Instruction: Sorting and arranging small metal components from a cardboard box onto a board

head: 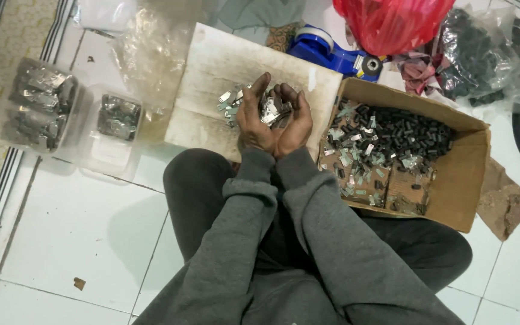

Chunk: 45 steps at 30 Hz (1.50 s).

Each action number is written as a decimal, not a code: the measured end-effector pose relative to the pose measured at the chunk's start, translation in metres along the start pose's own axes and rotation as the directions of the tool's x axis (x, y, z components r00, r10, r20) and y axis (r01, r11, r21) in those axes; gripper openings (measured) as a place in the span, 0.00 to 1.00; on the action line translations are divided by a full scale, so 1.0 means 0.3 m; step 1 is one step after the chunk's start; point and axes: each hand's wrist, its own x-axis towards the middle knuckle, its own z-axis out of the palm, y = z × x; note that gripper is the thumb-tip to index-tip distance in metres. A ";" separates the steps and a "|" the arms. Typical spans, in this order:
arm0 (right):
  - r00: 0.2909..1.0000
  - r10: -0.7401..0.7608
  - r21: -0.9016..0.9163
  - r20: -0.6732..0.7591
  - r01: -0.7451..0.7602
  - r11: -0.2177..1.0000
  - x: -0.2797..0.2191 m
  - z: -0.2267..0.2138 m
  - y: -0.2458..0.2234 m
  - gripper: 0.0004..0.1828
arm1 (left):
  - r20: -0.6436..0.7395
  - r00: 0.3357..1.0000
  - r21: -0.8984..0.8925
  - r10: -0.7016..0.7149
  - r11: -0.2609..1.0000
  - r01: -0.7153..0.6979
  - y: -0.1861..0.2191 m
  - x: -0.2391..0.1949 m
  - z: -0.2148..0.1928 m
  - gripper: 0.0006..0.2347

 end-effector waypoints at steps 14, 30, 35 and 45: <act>0.960 -0.034 -0.304 0.278 0.121 0.945 -0.095 0.088 -0.218 0.34 | 0.001 0.981 0.048 -0.195 0.980 0.194 0.244 0.115 0.017 0.43; 0.640 0.227 -0.486 0.734 0.729 -0.482 -0.027 0.015 -0.148 0.72 | 0.810 0.388 0.392 -0.439 -0.087 -0.916 0.139 0.379 -0.450 0.50; 0.468 0.141 -0.412 0.873 0.860 -0.301 0.025 -0.002 -0.076 0.47 | 0.874 0.320 0.349 -0.366 0.016 -0.937 0.052 0.396 -0.388 0.39; 0.462 -0.026 -0.462 0.887 0.881 -0.106 0.027 -0.027 -0.031 0.30 | 0.974 0.205 0.219 -0.095 0.188 -0.957 -0.005 0.429 -0.432 0.32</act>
